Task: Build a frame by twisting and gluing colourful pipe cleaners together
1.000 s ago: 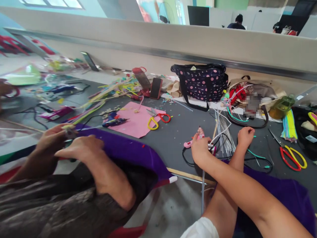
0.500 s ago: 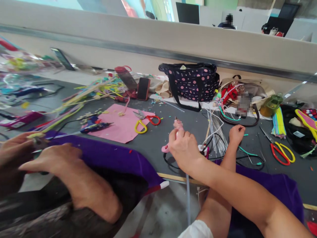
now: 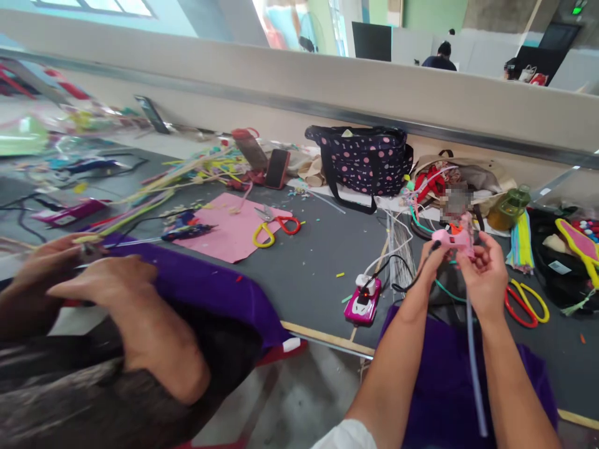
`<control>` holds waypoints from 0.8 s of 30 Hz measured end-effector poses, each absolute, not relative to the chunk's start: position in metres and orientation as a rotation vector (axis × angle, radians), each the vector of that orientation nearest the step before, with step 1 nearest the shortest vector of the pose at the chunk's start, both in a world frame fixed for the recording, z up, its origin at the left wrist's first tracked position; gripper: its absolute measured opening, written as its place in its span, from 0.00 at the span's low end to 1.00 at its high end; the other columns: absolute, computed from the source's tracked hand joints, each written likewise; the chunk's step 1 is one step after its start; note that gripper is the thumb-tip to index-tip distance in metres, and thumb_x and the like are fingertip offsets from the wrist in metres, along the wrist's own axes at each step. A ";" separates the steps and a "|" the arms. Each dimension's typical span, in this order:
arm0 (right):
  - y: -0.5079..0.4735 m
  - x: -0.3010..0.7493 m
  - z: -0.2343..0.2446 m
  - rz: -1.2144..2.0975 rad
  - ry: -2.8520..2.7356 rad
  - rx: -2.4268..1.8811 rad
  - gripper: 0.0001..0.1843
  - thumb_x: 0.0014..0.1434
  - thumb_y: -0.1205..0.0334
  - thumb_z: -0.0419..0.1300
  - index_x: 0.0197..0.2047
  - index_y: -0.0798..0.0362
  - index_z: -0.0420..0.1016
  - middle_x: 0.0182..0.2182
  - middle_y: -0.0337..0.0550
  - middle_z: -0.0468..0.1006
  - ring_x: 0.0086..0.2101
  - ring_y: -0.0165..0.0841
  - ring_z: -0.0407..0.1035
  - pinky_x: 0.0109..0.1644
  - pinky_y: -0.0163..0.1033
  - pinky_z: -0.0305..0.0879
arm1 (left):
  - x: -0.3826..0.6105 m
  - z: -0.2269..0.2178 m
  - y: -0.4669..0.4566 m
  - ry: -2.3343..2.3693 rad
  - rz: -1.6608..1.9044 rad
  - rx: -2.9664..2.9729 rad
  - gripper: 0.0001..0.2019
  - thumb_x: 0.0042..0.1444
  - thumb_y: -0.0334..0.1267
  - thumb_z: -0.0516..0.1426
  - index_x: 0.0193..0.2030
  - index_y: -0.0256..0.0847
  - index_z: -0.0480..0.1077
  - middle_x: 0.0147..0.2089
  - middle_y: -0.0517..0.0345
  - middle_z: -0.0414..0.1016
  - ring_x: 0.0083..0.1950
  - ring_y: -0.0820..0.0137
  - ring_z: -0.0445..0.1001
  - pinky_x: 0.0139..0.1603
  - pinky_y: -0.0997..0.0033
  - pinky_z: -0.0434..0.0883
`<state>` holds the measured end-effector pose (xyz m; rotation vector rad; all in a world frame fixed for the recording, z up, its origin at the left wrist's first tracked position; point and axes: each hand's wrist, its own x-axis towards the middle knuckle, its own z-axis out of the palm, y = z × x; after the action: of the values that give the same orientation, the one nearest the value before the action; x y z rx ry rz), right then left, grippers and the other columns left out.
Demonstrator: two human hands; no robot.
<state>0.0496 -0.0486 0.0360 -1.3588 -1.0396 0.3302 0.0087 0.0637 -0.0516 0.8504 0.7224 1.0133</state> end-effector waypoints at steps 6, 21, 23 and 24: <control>-0.033 0.101 -0.002 0.465 -0.785 -1.272 0.30 0.48 0.56 0.68 0.53 0.52 0.67 0.35 0.39 0.75 0.31 0.29 0.72 0.35 0.35 0.70 | 0.006 -0.037 0.056 0.395 0.903 0.800 0.20 0.46 0.49 0.64 0.38 0.32 0.74 0.33 0.51 0.77 0.27 0.74 0.72 0.29 0.73 0.69; -0.033 0.109 -0.019 0.561 -0.676 -0.997 0.24 0.55 0.55 0.64 0.55 0.50 0.70 0.44 0.46 0.76 0.40 0.34 0.73 0.46 0.43 0.71 | 0.014 -0.009 0.027 0.393 1.100 0.553 0.17 0.47 0.41 0.65 0.42 0.34 0.73 0.36 0.52 0.78 0.33 0.69 0.76 0.33 0.70 0.73; -0.034 0.110 -0.019 0.629 -0.612 -0.935 0.21 0.57 0.55 0.63 0.53 0.50 0.71 0.44 0.45 0.77 0.40 0.33 0.73 0.49 0.44 0.70 | 0.016 -0.007 0.025 0.348 1.056 0.457 0.16 0.48 0.41 0.64 0.41 0.33 0.74 0.34 0.53 0.78 0.32 0.70 0.76 0.34 0.71 0.73; -0.034 0.110 -0.019 0.662 -0.618 -0.925 0.22 0.55 0.56 0.64 0.53 0.50 0.72 0.45 0.45 0.77 0.42 0.33 0.73 0.51 0.44 0.69 | 0.017 -0.006 0.023 0.327 1.026 0.420 0.16 0.48 0.41 0.64 0.41 0.33 0.74 0.33 0.53 0.78 0.32 0.70 0.76 0.34 0.71 0.72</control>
<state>0.1099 -0.0336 -0.0192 -0.9247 -0.6184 0.6617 0.0169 0.0230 -0.0057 0.4202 0.3274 1.0264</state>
